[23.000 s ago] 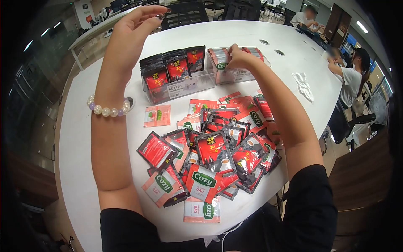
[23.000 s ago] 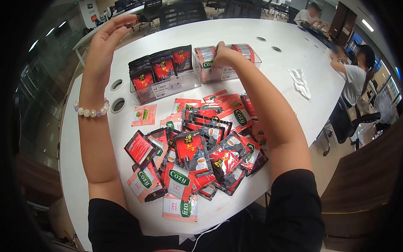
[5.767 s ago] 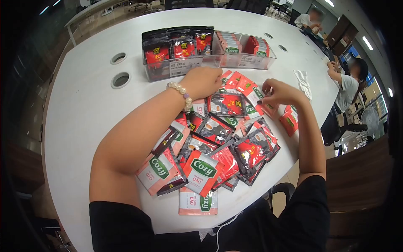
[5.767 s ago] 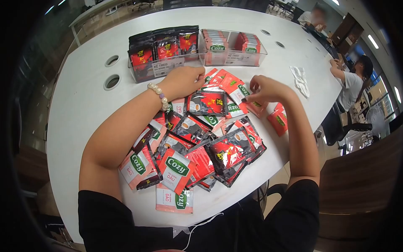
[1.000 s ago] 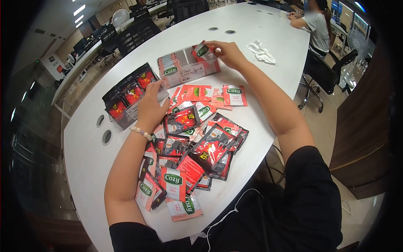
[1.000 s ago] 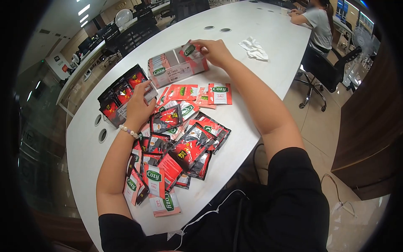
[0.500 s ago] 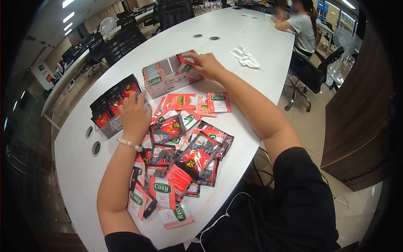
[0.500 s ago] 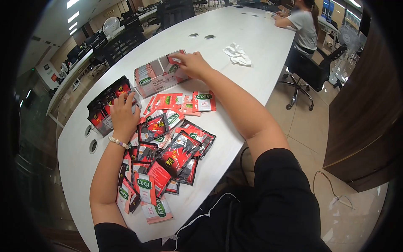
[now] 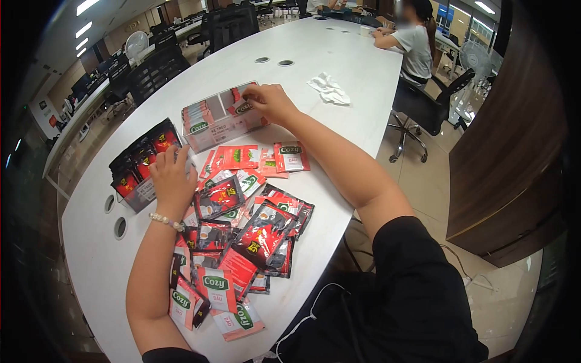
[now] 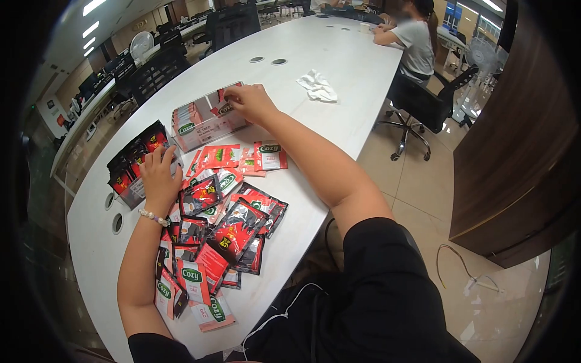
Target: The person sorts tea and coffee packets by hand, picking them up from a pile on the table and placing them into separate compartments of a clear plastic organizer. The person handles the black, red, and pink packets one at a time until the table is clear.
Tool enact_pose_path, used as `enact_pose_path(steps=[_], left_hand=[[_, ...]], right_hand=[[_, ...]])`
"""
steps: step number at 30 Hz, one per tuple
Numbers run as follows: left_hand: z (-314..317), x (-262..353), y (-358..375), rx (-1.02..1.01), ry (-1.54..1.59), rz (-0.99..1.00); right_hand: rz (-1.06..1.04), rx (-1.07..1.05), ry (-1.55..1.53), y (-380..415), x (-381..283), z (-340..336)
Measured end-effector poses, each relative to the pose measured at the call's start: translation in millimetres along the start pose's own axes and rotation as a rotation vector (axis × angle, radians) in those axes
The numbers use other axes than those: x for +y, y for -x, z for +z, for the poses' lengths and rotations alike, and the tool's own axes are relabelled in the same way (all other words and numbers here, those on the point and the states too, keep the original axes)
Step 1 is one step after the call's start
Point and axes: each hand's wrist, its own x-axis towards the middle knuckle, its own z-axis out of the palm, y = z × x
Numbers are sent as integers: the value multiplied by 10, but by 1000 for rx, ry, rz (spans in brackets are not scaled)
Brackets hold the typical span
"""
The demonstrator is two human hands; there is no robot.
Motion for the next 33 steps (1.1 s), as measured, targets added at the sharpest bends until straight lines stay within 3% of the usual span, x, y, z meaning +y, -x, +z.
enact_pose_path(steps=[6, 12, 15, 19, 22, 25, 28, 31, 33], left_hand=[[10, -8, 4, 2, 20, 1], [-2, 0, 2, -2, 32, -7], [-2, 3, 2, 1, 35, -4], [-12, 4, 2, 2, 32, -2], [-8, 1, 1, -1, 32, -5], [0, 2, -5, -2, 34, -6], [4, -8, 10, 11, 36, 3], [15, -12, 9, 23, 35, 8], [14, -10, 8, 25, 46, 8]], right_hand=[[-173, 83, 314, 19, 264, -29], [-325, 217, 482, 38, 26, 6], [-543, 148, 476, 49, -38, 168], [-456, 2, 699, 63, 8, 370], [-388, 19, 744, 52, 18, 278], [-619, 168, 501, 45, -85, 160], [-251, -358, 240, -18, -533, -188], [36, -667, 112, 33, -568, -362], [143, -816, 308, 161, -540, -476]])
